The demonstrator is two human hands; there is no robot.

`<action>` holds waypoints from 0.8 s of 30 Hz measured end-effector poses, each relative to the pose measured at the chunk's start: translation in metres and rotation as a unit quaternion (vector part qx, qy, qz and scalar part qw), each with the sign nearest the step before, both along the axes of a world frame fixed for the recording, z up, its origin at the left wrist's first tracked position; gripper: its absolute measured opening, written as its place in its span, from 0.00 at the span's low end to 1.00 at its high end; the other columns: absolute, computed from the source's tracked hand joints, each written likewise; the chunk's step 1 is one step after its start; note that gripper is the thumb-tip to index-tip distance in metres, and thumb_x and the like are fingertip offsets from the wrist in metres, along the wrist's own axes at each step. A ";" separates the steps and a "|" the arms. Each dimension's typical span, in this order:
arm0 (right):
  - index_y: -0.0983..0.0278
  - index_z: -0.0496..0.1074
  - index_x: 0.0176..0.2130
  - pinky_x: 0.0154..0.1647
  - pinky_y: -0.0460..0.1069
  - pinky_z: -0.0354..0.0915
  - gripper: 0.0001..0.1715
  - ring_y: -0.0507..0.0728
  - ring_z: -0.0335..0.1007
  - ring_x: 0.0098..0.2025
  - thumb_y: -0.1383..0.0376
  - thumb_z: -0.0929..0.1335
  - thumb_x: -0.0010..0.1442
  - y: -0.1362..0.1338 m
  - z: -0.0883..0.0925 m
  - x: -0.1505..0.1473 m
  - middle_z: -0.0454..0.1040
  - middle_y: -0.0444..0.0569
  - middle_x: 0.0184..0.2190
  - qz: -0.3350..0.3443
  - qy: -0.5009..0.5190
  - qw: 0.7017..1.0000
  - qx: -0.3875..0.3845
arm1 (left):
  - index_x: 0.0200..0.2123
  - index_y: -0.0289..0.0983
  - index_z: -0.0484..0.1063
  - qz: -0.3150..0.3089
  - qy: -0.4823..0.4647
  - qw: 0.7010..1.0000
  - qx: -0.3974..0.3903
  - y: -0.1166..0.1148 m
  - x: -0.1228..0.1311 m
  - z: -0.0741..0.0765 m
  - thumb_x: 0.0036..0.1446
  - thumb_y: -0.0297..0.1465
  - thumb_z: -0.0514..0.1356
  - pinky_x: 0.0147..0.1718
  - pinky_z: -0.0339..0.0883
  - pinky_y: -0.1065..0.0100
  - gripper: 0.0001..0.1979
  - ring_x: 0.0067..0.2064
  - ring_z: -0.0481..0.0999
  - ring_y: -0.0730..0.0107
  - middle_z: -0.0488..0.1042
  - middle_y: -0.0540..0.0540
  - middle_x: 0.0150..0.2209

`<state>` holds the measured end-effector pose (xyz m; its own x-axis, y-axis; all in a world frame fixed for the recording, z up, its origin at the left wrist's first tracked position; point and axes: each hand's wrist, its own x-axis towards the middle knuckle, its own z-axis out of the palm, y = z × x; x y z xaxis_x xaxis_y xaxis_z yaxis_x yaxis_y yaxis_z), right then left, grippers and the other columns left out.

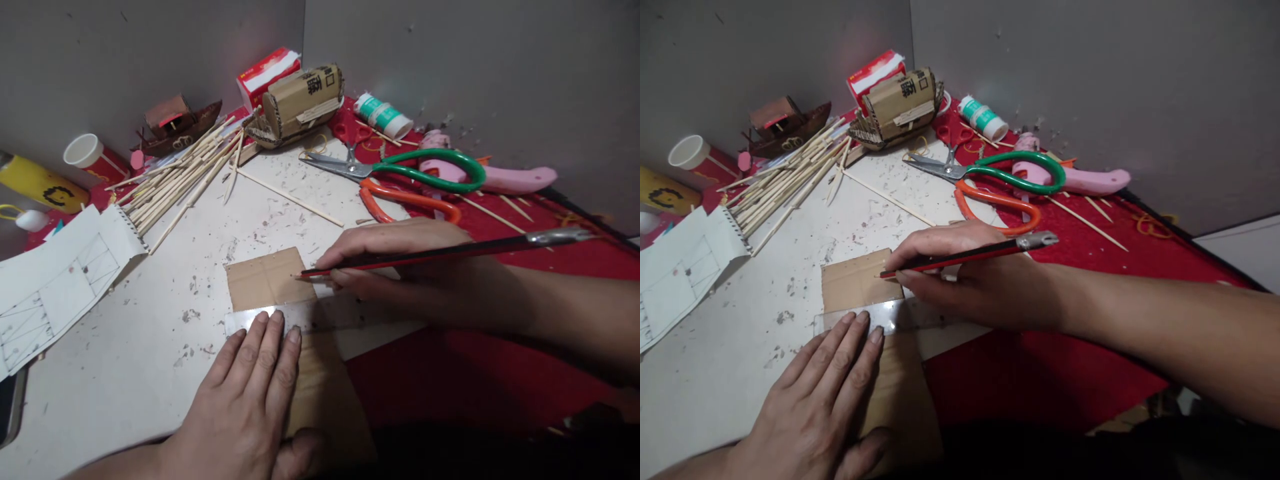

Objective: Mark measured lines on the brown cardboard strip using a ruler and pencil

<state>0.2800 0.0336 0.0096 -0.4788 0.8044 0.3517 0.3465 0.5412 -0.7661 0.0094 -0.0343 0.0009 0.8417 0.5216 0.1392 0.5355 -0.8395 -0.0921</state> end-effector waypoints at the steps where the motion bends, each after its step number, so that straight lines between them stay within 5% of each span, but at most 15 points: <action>1: 0.61 0.77 0.43 0.38 0.47 0.70 0.08 0.54 0.77 0.37 0.64 0.67 0.66 0.000 0.001 -0.001 0.82 0.46 0.38 -0.002 0.000 1.000 -0.012 | 0.62 0.28 0.67 0.003 0.003 1.000 -0.003 0.000 0.000 0.000 0.61 0.52 0.56 0.63 0.46 0.59 0.38 0.64 0.65 0.48 0.68 0.30 0.63; 9: 0.66 0.77 0.39 0.37 0.45 0.69 0.11 0.54 0.76 0.38 0.62 0.66 0.66 0.003 0.014 -0.016 0.81 0.48 0.36 0.031 0.003 0.987 -0.158 | 0.61 0.30 0.69 0.021 -0.018 1.000 -0.013 -0.003 0.001 -0.003 0.59 0.52 0.58 0.60 0.48 0.60 0.37 0.63 0.66 0.50 0.70 0.32 0.62; 16: 0.68 0.74 0.35 0.32 0.44 0.63 0.09 0.49 0.66 0.30 0.70 0.64 0.65 0.008 0.010 -0.037 0.74 0.44 0.28 0.089 0.013 0.987 -0.137 | 0.61 0.28 0.67 0.015 -0.009 1.000 -0.011 -0.002 0.001 -0.003 0.61 0.53 0.55 0.60 0.48 0.59 0.37 0.65 0.64 0.49 0.69 0.31 0.62; 24: 0.66 0.71 0.34 0.32 0.45 0.62 0.07 0.50 0.66 0.30 0.69 0.64 0.63 0.012 0.004 -0.049 0.74 0.44 0.29 0.099 0.014 0.982 -0.160 | 0.61 0.27 0.68 0.011 -0.006 1.000 -0.001 -0.002 0.001 -0.004 0.62 0.52 0.54 0.60 0.48 0.58 0.37 0.65 0.62 0.48 0.70 0.31 0.62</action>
<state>0.2306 0.0458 0.0131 -0.6305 0.7681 0.1118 0.2357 0.3266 -0.9153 0.0102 -0.0365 -0.0027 0.8284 0.5401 0.1483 0.5548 -0.8276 -0.0848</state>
